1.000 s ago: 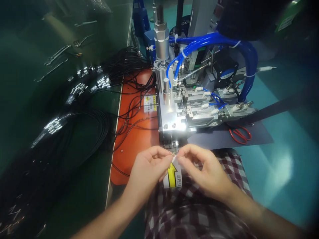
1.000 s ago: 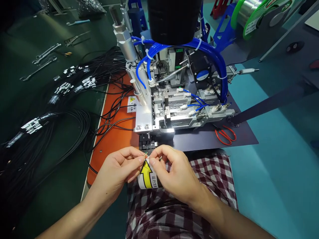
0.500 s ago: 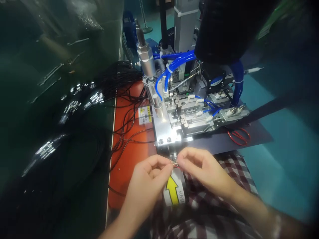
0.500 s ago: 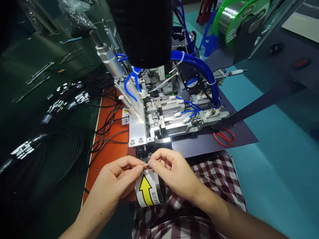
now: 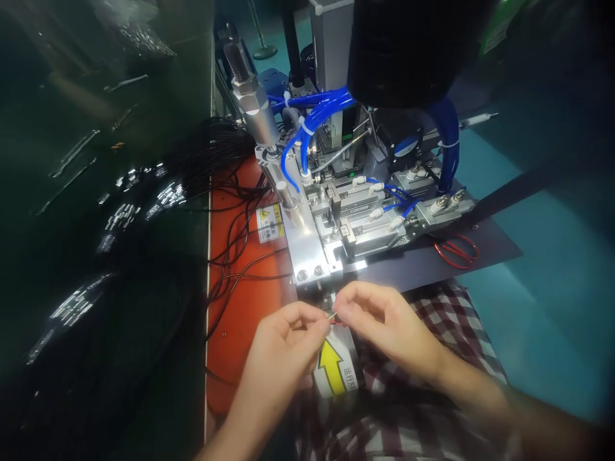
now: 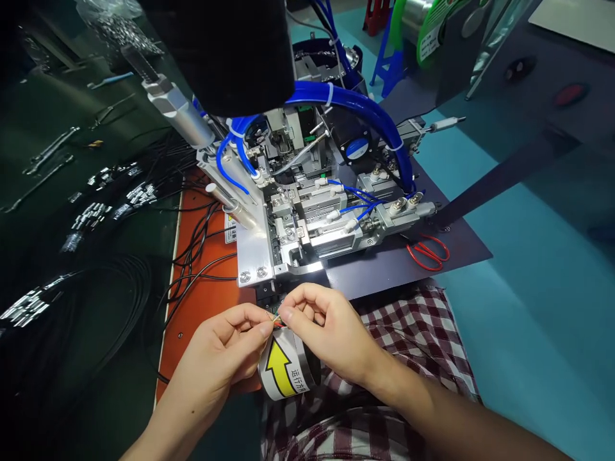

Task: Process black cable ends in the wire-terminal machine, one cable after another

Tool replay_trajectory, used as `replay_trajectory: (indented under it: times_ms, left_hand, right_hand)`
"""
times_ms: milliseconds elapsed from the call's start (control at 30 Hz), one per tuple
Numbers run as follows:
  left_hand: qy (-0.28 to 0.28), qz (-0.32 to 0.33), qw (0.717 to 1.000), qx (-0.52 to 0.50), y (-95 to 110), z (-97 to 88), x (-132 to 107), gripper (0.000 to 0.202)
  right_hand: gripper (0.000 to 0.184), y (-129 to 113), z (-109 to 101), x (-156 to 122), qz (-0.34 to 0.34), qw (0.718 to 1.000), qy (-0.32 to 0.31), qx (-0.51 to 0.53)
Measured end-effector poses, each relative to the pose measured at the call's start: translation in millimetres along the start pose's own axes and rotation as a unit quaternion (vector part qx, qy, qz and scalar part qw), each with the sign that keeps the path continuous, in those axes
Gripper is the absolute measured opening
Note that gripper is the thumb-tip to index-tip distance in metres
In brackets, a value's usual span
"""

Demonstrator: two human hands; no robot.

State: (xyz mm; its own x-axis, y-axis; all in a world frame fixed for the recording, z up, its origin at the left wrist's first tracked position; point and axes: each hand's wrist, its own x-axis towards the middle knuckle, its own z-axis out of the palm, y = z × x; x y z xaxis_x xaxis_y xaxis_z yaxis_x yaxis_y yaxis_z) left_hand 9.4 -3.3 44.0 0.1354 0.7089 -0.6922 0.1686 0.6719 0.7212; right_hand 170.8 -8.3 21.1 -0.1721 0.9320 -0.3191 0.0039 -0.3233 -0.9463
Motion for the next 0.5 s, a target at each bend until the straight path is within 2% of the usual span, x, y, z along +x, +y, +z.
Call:
replay_trajectory:
  times_ms: [200,367,500]
  left_hand:
    - [-0.032,0.013,0.999,-0.020,-7,-2.6,3,0.033]
    - [-0.025,0.022,0.999,-0.037,-10,-4.2,4,0.029]
    - [-0.027,0.023,0.999,-0.028,-10,-3.7,3,0.029]
  right_hand:
    - [0.012,4,6,-2,-0.008,1.000,0.010,-0.011]
    - [0.017,10,11,-8,-0.028,0.999,0.020,-0.028]
    - [0.017,5,7,-7,-0.018,0.999,0.013,-0.036]
